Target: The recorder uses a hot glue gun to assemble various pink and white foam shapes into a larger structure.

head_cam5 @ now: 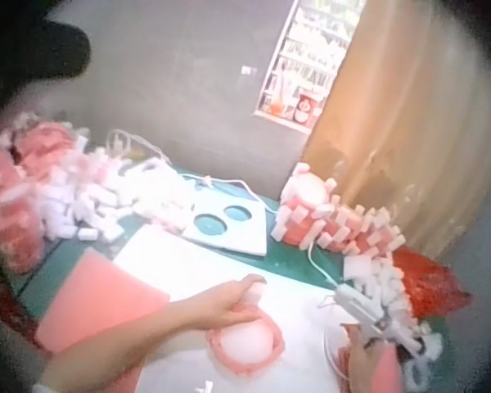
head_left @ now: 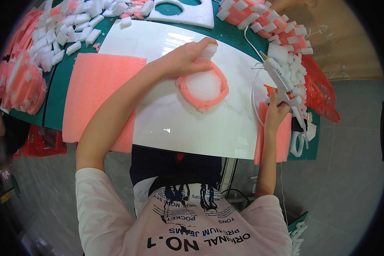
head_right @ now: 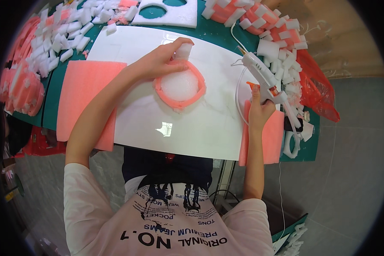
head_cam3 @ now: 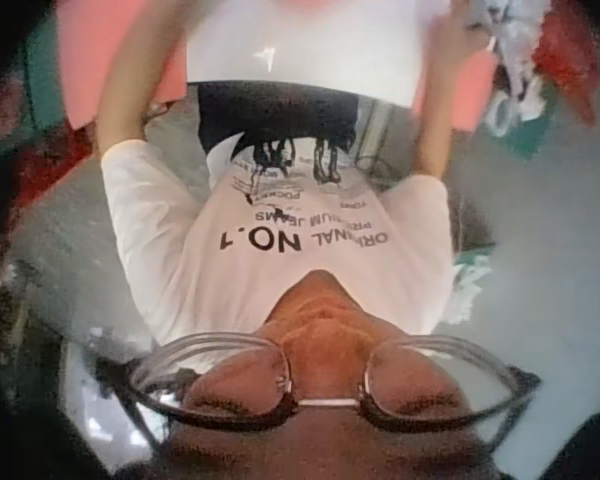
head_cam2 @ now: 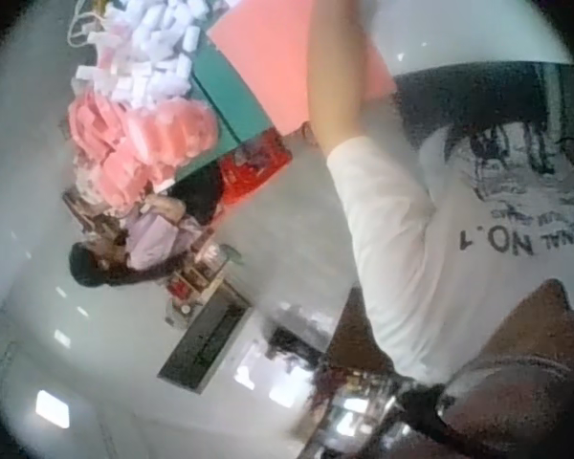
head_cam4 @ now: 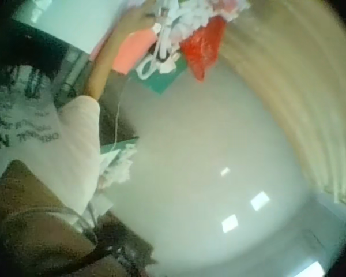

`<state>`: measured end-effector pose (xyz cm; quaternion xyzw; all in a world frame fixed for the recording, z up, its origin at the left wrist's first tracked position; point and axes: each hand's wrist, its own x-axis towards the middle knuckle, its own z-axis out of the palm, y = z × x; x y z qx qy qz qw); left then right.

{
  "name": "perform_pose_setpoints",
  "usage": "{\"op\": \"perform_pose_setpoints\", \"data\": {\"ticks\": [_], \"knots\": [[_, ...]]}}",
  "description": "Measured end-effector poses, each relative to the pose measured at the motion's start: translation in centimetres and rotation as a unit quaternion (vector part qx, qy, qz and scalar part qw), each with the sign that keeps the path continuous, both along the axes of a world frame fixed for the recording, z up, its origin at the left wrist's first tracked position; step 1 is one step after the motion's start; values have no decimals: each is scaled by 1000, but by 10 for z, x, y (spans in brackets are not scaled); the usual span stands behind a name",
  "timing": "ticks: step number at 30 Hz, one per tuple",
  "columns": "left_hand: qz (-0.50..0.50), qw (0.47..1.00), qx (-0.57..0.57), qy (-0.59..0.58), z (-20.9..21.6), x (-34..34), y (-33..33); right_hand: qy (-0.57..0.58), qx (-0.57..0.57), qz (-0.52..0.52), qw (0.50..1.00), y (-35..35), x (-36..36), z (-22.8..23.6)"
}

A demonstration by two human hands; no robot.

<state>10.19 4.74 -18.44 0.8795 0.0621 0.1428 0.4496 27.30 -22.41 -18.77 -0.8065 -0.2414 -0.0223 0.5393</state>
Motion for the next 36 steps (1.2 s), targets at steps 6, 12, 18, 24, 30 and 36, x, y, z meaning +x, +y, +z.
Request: {"op": "perform_pose_setpoints", "data": {"ticks": [6,12,18,24,30,36], "knots": [[-15,999,-7,-29,0,1,0,-91,22,49,994,8,5,-8],[-15,999,-9,-29,-2,2,1,-53,15,45,997,5,15,-8],[-21,1000,-17,-16,-1,2,4,6,47,68,997,22,34,0],[-29,999,-10,-14,-1,3,5,-50,39,106,992,61,75,-2],[-31,999,-14,-9,-2,6,2,-93,-54,84,991,74,106,-10],[-22,1000,3,9,2,2,5,-142,-205,59,967,72,87,-3]]}}
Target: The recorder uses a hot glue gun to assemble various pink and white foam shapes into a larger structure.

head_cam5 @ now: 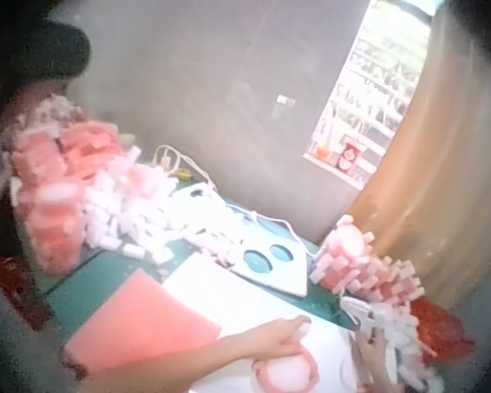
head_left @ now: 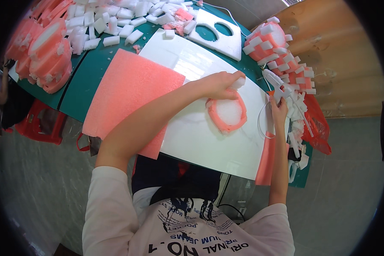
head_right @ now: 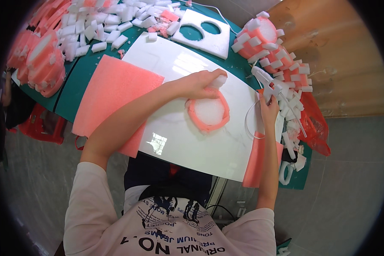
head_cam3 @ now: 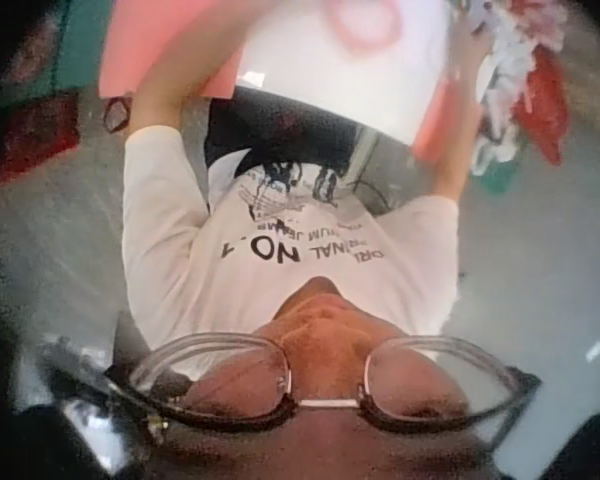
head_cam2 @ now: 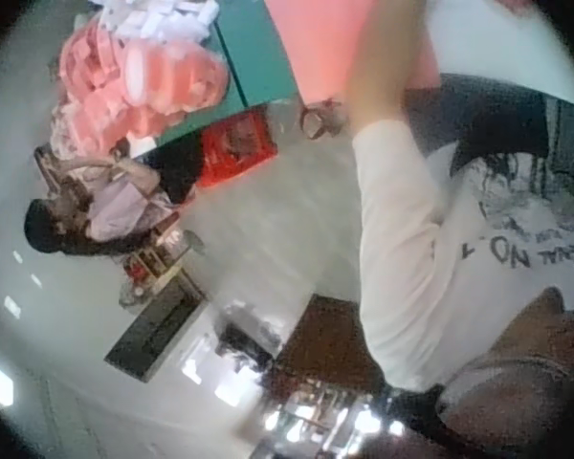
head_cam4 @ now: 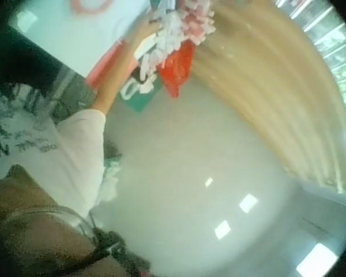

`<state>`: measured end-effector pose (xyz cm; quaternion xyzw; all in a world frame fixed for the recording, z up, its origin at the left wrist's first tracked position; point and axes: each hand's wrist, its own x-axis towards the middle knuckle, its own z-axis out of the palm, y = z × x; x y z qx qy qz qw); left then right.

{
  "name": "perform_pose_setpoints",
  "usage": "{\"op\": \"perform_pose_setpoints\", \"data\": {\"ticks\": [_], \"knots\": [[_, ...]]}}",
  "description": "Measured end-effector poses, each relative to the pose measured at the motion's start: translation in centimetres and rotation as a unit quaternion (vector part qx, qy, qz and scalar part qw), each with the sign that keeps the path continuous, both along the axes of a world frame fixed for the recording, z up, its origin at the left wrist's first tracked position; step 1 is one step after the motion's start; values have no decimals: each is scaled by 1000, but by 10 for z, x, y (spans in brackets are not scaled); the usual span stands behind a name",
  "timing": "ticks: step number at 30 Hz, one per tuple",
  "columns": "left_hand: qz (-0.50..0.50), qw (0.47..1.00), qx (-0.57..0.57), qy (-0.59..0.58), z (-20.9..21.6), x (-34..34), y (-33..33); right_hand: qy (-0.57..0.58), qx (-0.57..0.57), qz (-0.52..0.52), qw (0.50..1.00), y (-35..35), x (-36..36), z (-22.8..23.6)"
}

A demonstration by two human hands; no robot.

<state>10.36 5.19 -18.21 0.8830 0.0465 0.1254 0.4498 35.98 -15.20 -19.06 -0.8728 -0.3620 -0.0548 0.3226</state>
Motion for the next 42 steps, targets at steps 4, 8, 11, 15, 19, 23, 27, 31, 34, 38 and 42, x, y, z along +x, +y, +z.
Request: {"op": "perform_pose_setpoints", "data": {"ticks": [4,8,11,15,19,23,27,31,34,38,42], "knots": [[-10,1000,2,-5,0,5,0,-20,4,2,1000,-10,5,1],[-8,1000,-2,-16,-5,3,2,-71,-16,49,996,-19,-11,4],[-15,999,-12,-27,-4,8,-3,-293,-99,80,948,-58,2,4],[-14,999,-27,-13,-6,6,-2,-130,-197,48,971,-47,-65,49],[-10,1000,-23,-16,-5,3,0,-119,-92,139,979,-6,-121,87],[-14,1000,-12,-17,-1,6,-1,-242,-9,293,925,56,-138,114],[-9,999,15,-35,-11,10,1,-239,-24,445,863,149,-136,110],[3,1000,-4,-5,-5,4,-2,-319,-80,529,782,232,-136,87],[6,999,36,-18,-8,8,-1,-363,-154,511,764,267,-149,77],[-23,1000,3,-10,-13,14,-1,-511,-90,503,692,292,-147,49],[-18,999,-8,-29,-14,11,-2,-538,-159,499,660,296,-139,54]]}}
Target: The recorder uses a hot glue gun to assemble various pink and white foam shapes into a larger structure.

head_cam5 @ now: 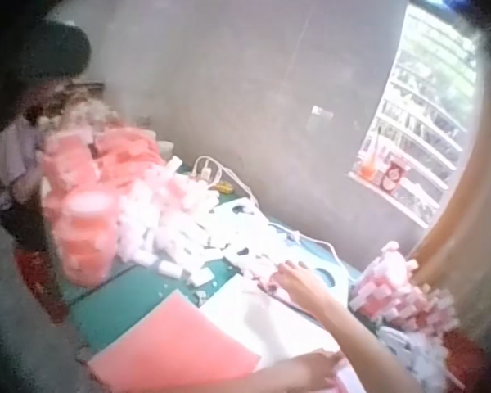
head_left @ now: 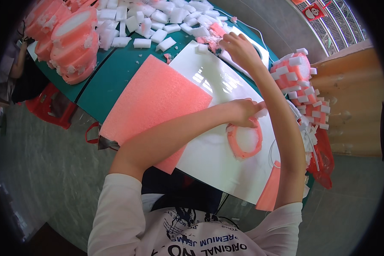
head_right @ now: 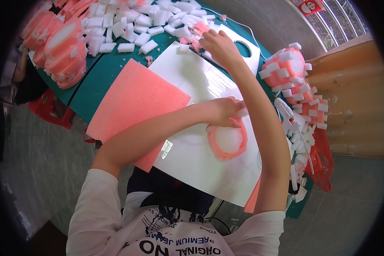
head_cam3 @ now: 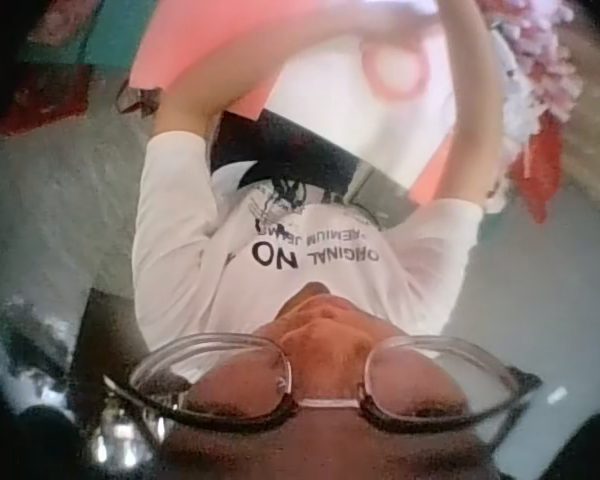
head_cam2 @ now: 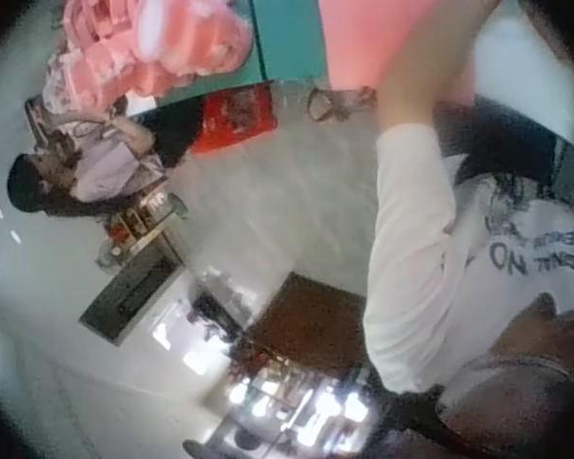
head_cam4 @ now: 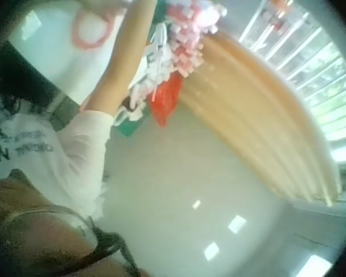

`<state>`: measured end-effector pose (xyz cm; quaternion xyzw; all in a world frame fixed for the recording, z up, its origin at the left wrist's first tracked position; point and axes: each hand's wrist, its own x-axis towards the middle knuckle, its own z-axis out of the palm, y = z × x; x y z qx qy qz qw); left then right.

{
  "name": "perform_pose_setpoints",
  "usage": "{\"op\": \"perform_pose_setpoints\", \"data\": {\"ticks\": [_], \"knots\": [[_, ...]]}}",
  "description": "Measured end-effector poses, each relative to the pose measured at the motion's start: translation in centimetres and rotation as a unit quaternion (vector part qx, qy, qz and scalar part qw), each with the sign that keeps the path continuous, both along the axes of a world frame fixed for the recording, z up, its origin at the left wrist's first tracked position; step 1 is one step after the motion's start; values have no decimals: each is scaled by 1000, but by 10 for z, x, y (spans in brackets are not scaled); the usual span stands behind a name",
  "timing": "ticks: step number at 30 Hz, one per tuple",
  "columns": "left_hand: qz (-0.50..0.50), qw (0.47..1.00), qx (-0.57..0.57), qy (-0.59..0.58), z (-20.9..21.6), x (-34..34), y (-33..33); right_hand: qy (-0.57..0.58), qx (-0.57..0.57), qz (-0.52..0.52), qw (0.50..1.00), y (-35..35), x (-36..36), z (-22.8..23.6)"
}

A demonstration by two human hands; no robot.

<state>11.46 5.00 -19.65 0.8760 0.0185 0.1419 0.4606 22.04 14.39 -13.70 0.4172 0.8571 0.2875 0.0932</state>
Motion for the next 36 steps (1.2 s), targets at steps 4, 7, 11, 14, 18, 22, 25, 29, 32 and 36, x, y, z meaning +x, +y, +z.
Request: {"op": "perform_pose_setpoints", "data": {"ticks": [4,7,11,14,18,22,25,29,32,36], "knots": [[-1,999,10,34,11,-9,2,554,-77,-121,820,-19,-1,28],[-2,999,4,37,16,-12,2,645,-83,-134,748,-42,4,48],[10,999,-15,38,13,-11,0,754,-160,-148,620,-85,-2,71],[11,1000,-24,14,12,-10,-2,824,-222,-115,509,-130,3,78],[5,1000,-21,-15,-7,-11,7,906,-237,-100,336,-203,-36,83],[7,999,3,-31,9,-6,0,884,-192,-147,400,-284,-33,72],[7,999,-2,-36,6,-8,3,898,-181,-185,355,-316,-36,56],[11,999,-3,-38,7,-9,4,900,-122,-257,329,-343,-42,25],[12,999,-8,-43,2,-9,4,789,-48,-358,498,-354,-56,16],[10,999,-11,-35,4,-8,2,628,-77,-271,725,-352,-69,3]]}}
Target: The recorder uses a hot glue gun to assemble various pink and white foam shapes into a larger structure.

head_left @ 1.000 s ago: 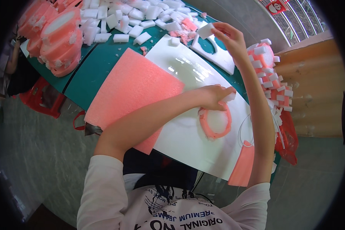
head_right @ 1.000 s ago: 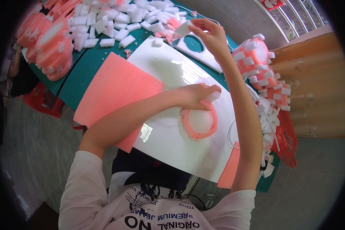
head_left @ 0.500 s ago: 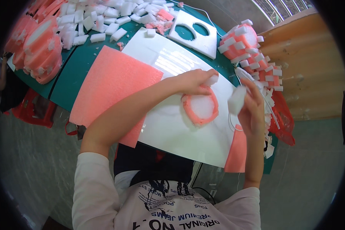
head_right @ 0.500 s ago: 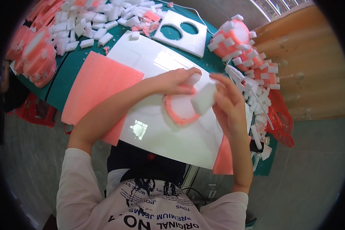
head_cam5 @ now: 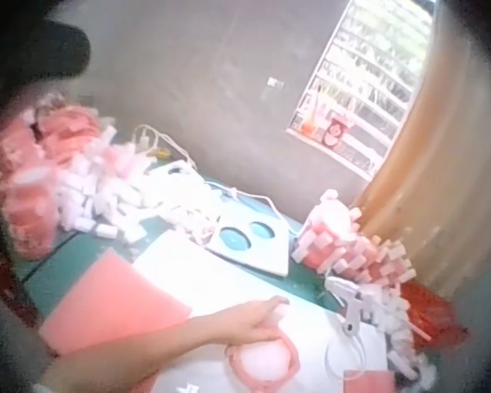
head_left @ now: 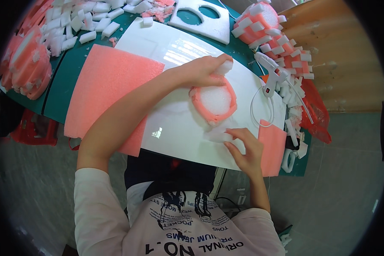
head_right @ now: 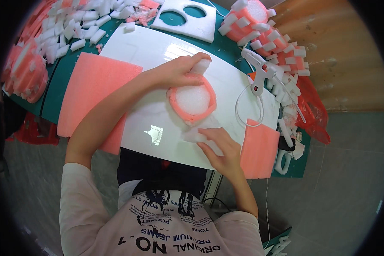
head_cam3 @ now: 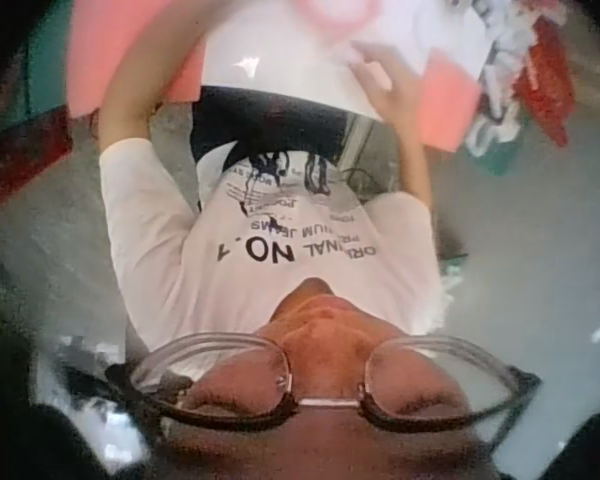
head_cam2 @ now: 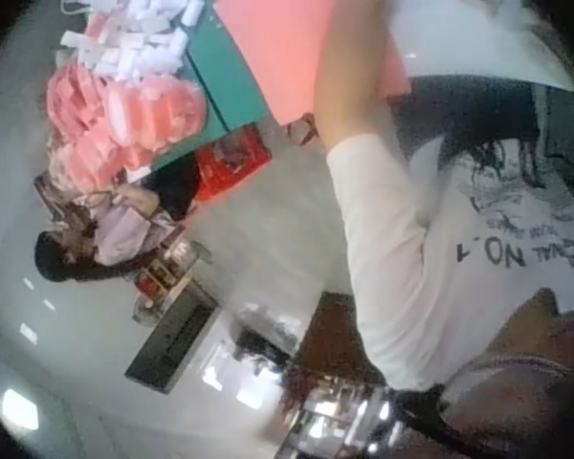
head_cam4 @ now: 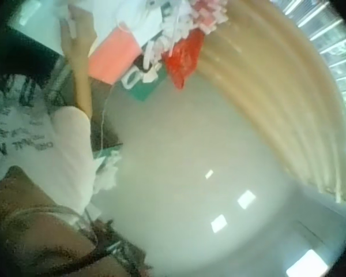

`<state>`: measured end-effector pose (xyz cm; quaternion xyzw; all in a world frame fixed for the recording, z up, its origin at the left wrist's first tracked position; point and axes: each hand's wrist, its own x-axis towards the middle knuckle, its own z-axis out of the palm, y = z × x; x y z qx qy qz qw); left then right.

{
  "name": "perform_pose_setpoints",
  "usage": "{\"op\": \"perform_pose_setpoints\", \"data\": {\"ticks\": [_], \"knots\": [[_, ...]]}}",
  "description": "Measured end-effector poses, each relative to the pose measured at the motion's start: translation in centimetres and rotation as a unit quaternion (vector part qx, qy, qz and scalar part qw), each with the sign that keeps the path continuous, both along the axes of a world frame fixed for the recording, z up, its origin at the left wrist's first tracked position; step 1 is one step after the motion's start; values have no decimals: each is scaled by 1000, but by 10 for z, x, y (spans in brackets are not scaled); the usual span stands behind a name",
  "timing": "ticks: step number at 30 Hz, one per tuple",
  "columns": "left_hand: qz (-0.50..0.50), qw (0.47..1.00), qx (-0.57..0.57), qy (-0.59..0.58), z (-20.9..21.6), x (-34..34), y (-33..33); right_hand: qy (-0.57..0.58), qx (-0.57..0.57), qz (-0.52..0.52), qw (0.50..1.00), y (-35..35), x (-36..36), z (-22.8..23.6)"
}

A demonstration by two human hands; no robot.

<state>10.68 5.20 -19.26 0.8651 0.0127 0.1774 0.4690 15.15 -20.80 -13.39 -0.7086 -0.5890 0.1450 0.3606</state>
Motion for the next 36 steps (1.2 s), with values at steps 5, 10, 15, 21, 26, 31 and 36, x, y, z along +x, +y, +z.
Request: {"op": "perform_pose_setpoints", "data": {"ticks": [5,10,15,21,26,31,36], "knots": [[6,1000,0,6,0,-1,-1,-136,25,52,989,12,-10,-7],[2,1000,-2,10,2,-3,-1,-165,35,54,984,15,-7,-13],[4,1000,7,22,5,-3,-1,-188,32,56,980,16,-4,-18],[1,1000,11,9,3,-3,-2,-208,51,58,975,24,-2,-22],[8,1000,23,8,4,-1,0,-216,74,73,971,34,10,-23],[18,1000,16,2,2,1,2,-272,56,118,954,44,26,-14],[17,1000,-9,-2,0,0,5,-258,64,177,948,61,38,-11]]}}
